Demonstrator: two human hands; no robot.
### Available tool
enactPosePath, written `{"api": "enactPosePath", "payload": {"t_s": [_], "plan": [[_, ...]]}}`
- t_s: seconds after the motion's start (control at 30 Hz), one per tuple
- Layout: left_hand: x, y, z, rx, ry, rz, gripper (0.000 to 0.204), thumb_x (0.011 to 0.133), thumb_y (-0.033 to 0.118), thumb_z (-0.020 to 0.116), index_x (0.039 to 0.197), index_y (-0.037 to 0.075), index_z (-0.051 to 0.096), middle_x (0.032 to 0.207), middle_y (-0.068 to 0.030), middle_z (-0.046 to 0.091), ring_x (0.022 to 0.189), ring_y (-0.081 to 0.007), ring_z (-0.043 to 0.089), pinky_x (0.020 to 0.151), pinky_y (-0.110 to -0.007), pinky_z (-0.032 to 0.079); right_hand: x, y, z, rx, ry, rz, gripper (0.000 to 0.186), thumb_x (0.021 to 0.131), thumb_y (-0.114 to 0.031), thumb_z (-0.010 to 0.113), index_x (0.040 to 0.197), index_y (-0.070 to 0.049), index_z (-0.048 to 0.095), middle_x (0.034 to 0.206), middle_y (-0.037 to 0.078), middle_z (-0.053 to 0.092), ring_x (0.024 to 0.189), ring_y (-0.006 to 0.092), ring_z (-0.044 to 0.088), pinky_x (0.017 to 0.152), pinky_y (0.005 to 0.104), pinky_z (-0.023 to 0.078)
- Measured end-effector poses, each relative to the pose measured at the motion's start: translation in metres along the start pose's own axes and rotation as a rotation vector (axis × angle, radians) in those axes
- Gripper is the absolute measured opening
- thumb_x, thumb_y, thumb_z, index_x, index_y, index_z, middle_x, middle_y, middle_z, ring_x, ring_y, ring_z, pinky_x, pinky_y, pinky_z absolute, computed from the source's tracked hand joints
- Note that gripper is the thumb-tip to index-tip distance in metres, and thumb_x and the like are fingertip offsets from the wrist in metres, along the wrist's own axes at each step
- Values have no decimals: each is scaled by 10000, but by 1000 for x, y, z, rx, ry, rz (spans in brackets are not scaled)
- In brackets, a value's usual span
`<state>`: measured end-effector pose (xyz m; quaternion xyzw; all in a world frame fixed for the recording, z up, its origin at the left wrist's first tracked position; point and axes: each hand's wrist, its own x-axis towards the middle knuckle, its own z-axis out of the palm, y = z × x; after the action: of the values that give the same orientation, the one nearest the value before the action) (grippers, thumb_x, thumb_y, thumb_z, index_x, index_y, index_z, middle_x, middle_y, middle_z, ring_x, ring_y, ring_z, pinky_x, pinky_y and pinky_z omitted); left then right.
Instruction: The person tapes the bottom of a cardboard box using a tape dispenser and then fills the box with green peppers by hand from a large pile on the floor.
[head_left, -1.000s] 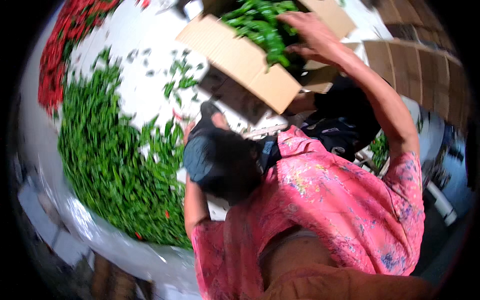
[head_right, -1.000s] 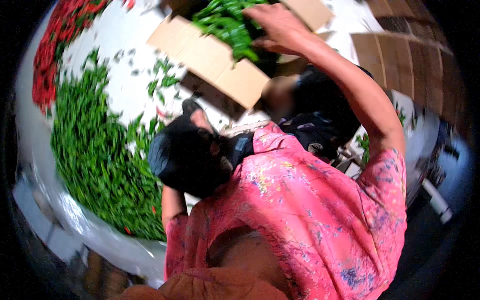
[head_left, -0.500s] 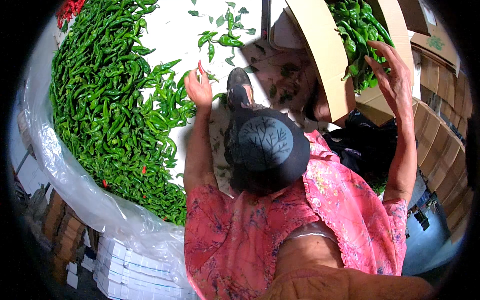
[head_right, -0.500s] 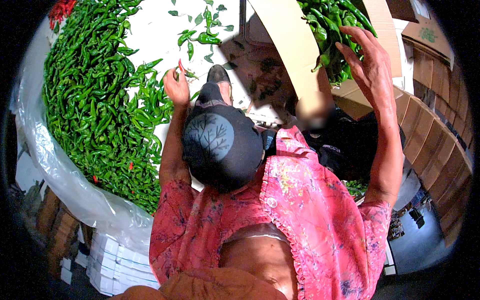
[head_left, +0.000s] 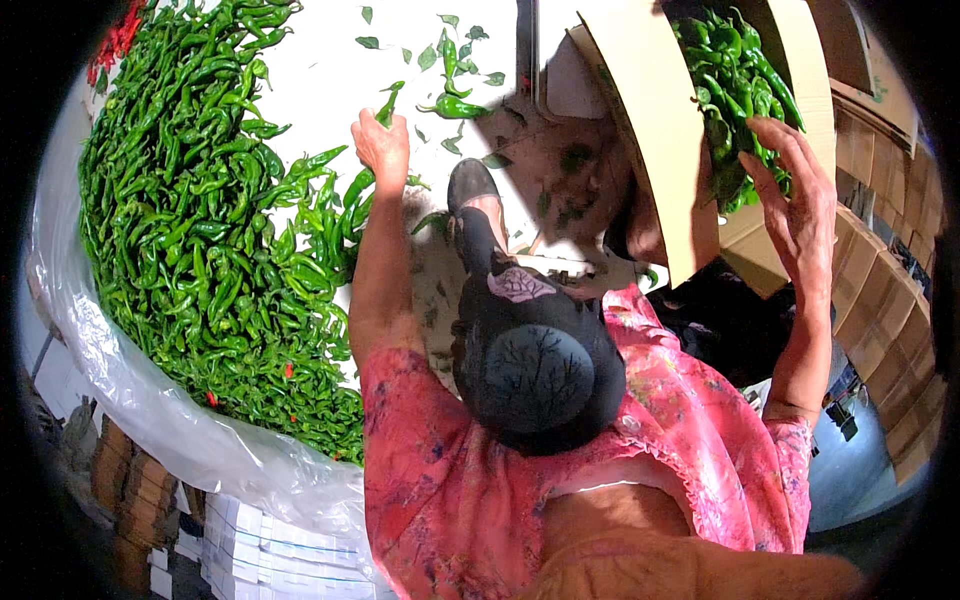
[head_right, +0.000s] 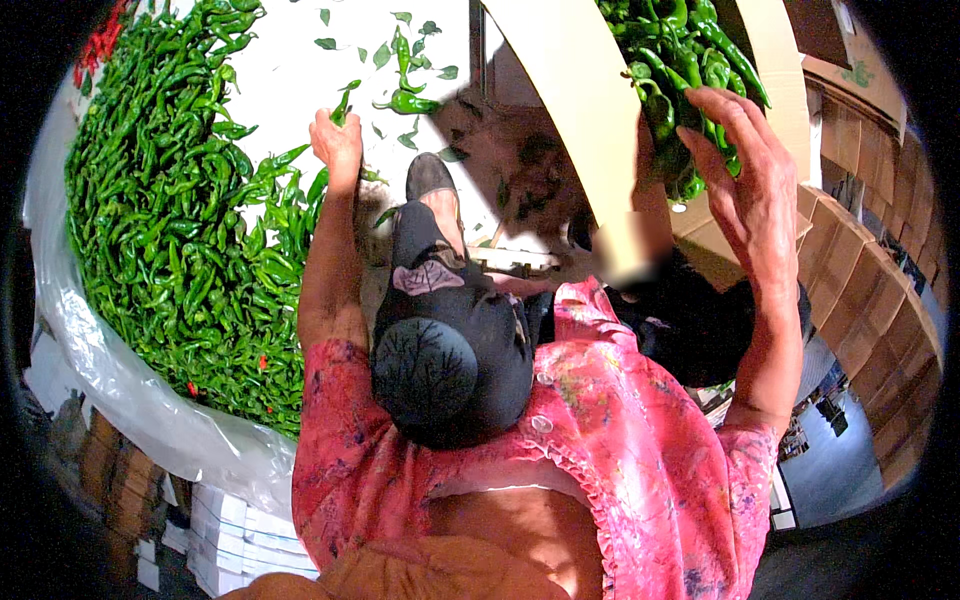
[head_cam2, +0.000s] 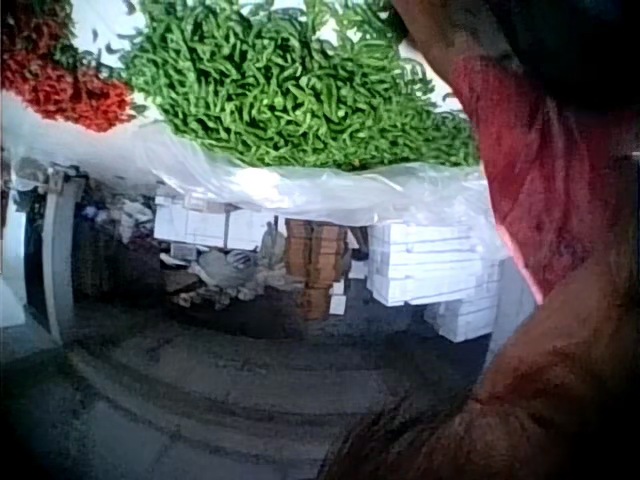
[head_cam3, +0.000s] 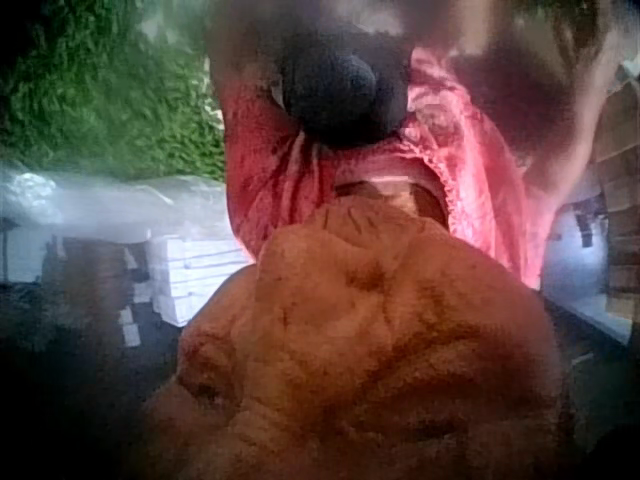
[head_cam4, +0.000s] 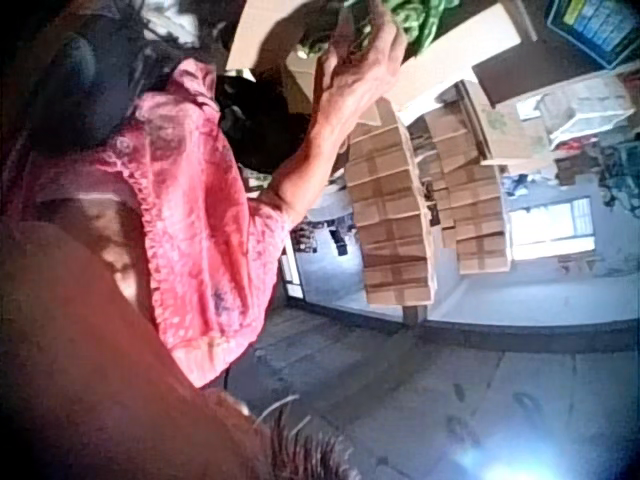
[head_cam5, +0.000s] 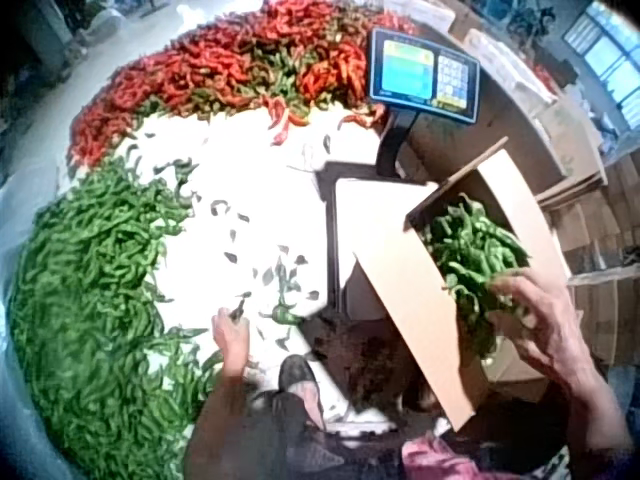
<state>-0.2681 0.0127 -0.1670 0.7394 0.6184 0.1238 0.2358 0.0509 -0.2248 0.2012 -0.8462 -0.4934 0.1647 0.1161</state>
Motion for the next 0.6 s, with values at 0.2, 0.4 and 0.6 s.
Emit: {"api": "enactPosePath", "payload": {"t_s": [0.2,0.4,0.6], "plan": [[15,69,9,-179,-104,212,405,757,362,791,971,40,670,877,-198,680,840,-415,650,766,-477,504,1,-15,0,34,-44,14,317,866,-28,698,1179,-42,651,1146,155,672,1050,313,667,904,368,520],[45,84,64,-93,-94,59,413,747,364,796,1024,71,705,917,-199,712,891,-405,679,785,-492,526,3,-21,-3,59,-60,43,321,856,-33,708,1172,-45,654,1121,160,675,1032,313,672,893,366,524],[63,93,63,-93,-240,3,307,791,240,707,1027,48,664,904,-196,706,811,-343,700,762,-435,554,-1,-14,-7,25,-33,49,349,853,-29,716,1196,-56,657,1143,141,678,1036,285,672,904,357,523]]}}
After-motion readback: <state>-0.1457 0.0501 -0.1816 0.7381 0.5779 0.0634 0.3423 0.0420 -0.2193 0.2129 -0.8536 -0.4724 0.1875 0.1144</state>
